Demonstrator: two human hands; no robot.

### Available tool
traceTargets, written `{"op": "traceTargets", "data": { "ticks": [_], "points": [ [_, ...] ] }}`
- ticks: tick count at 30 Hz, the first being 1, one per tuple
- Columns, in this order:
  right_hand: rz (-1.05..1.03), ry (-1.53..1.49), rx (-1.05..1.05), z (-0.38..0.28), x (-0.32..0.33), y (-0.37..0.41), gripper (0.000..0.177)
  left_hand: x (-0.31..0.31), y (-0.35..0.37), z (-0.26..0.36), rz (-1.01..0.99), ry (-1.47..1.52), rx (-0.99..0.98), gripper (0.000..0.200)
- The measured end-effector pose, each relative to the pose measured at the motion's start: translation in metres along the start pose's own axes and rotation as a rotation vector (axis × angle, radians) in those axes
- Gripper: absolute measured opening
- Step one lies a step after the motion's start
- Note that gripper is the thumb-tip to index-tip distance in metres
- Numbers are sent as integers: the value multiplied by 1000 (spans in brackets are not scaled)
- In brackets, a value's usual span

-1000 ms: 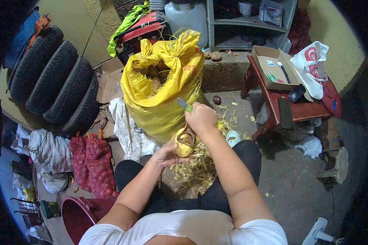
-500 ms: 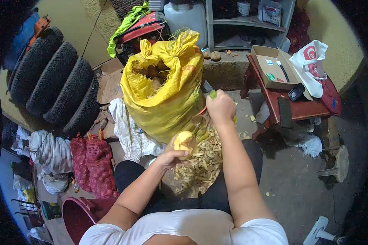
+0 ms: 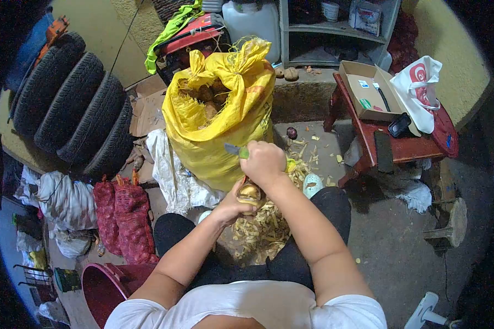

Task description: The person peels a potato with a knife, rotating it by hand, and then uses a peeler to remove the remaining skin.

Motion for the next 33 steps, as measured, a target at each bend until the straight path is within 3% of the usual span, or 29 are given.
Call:
{"op": "traceTargets", "data": {
  "ticks": [3, 5, 7, 9, 10, 11, 13, 14, 15, 17, 19, 21, 23, 24, 27, 31, 33],
  "points": [
    [41, 140, -130, 22, 6, -17, 20, -2, -1, -9, -96, 98, -46, 89],
    [83, 125, -186, 45, 12, -30, 23, -3, -1, -19, -178, 0, -105, 91],
    [130, 110, -238, 55, 23, -35, 25, -6, 1, -9, -152, 64, -76, 86],
    [-67, -195, -540, 74, 22, -36, 28, 4, 2, -4, 11, 181, 81, 80],
    [-266, -642, -666, 88, 0, -36, 29, 9, 2, -1, 38, 249, 92, 71],
    [-266, -641, -664, 99, -9, -35, 29, 18, -5, -11, -30, 378, 37, 61],
    [-206, 92, -530, 86, 11, -35, 29, 15, -7, -5, 132, 738, 38, 55],
    [-129, 180, -478, 85, 14, -36, 28, 16, -7, -3, 127, 733, 37, 55],
    [-123, 177, -477, 85, 13, -35, 28, 16, -7, -1, 87, 747, 32, 54],
    [-155, -168, -515, 82, 7, -32, 30, 19, -7, 1, 50, 762, 20, 53],
    [-168, -212, -499, 68, 5, -28, 32, 23, -6, -3, 18, 540, -9, 52],
    [-251, -210, -545, 55, 6, -21, 32, 23, -7, -7, 21, 538, 30, 64],
    [-285, -131, -528, 40, 5, -14, 30, 14, -6, 5, -119, 282, -94, 82],
    [-259, -95, -464, 31, 5, -11, 29, 7, -4, 11, -77, 297, -125, 93],
    [-149, -42, -311, 21, 1, -4, 27, 0, -1, 14, -80, 151, -228, 94],
    [95, -98, -94, 16, 1, -1, 23, 1, -1, 8, -58, 179, -149, 90],
    [119, -104, -89, 19, -2, 0, 21, 4, -3, 6, -47, 142, -181, 89]
  ]
}}
Point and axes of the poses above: each hand's wrist, its own y-axis away from the middle knuckle, its own x-axis out of the back of the hand, z = x × y, the point moved 5 cm from there along -y, towards the middle knuckle, and after that the axes turned 12 degrees about -x, right-handed, at the moved point
